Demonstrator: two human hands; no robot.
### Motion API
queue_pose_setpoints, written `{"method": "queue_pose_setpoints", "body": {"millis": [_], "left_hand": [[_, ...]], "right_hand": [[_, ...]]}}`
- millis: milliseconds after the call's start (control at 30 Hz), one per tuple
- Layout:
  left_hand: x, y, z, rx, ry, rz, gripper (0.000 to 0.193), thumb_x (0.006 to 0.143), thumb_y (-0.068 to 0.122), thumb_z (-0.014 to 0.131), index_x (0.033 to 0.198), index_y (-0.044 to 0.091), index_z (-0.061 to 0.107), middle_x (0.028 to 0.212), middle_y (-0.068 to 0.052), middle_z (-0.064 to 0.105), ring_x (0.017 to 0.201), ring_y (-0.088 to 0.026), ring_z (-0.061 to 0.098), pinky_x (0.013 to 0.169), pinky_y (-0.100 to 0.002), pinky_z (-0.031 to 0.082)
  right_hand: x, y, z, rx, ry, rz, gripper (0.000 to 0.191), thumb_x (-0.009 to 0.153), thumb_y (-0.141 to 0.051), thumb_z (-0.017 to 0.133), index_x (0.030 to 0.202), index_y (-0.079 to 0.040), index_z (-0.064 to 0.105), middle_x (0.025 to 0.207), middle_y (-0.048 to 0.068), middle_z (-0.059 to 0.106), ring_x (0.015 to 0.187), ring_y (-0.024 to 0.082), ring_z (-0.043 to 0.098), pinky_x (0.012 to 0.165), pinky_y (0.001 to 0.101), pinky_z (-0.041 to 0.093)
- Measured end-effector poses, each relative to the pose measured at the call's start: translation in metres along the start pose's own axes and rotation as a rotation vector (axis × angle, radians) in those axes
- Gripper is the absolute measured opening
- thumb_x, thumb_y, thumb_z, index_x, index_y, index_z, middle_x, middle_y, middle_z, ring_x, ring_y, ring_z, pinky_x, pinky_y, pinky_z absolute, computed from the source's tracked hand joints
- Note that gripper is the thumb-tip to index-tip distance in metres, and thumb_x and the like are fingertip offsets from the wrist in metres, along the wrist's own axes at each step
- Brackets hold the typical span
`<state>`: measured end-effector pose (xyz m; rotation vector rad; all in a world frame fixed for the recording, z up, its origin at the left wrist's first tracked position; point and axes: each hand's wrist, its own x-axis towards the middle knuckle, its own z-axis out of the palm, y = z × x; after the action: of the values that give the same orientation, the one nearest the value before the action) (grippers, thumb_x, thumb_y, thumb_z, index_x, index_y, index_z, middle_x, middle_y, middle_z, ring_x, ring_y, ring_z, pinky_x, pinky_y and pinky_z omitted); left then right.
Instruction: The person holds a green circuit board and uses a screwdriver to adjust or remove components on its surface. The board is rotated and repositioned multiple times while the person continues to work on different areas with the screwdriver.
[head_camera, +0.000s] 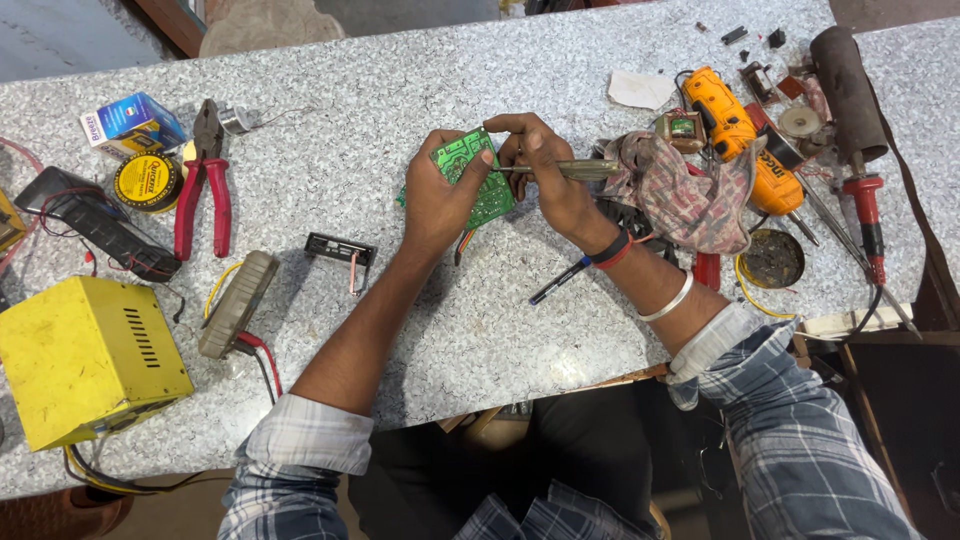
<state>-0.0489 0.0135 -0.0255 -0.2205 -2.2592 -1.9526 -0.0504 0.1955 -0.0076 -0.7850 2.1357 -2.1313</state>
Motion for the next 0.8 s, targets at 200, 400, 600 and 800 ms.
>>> {"method": "queue_pose_setpoints", "body": {"millis": [200,400,600,800], "left_hand": [[-0.0004,-0.0011,0.0,-0.01,0.002,0.004,0.032,0.096,0.028,0.077,0.108,0.003,0.061,0.091,-0.005,0.073,0.083,-0.011,0.069,0.075,-0.03,0.058],[0.0,0.0018,-0.0003,-0.006,-0.01,-0.029,0.029,0.096,0.026,0.075,0.108,0.003,0.061,0.09,-0.006,0.073,0.083,-0.012,0.071,0.073,-0.031,0.058],[-0.0006,0.0045,0.0,-0.02,-0.017,-0.046,0.029,0.096,0.027,0.074,0.108,0.004,0.061,0.09,-0.006,0.073,0.082,-0.012,0.071,0.073,-0.031,0.059],[-0.0012,0.0028,-0.0007,-0.006,-0.003,-0.005,0.03,0.097,0.027,0.076,0.108,0.003,0.062,0.091,-0.006,0.073,0.084,-0.012,0.07,0.075,-0.031,0.058]], "right_hand": [[-0.0002,0.0009,-0.0002,-0.002,0.002,0.004,0.077,0.109,-0.066,0.032,0.138,0.001,0.056,0.088,0.001,0.056,0.076,0.007,0.054,0.064,0.0244,0.046],[0.0011,0.0018,-0.0007,-0.023,0.001,0.0,0.078,0.109,-0.067,0.031,0.137,0.001,0.057,0.086,0.001,0.057,0.074,0.007,0.054,0.062,0.0243,0.047],[0.0009,0.001,-0.0002,-0.022,0.004,0.002,0.078,0.109,-0.067,0.032,0.137,0.001,0.057,0.085,0.001,0.057,0.074,0.007,0.054,0.062,0.0244,0.046],[-0.0002,-0.0006,0.0,-0.011,0.001,0.003,0.078,0.109,-0.066,0.032,0.138,0.002,0.056,0.086,0.001,0.056,0.074,0.008,0.054,0.062,0.0244,0.046]]}}
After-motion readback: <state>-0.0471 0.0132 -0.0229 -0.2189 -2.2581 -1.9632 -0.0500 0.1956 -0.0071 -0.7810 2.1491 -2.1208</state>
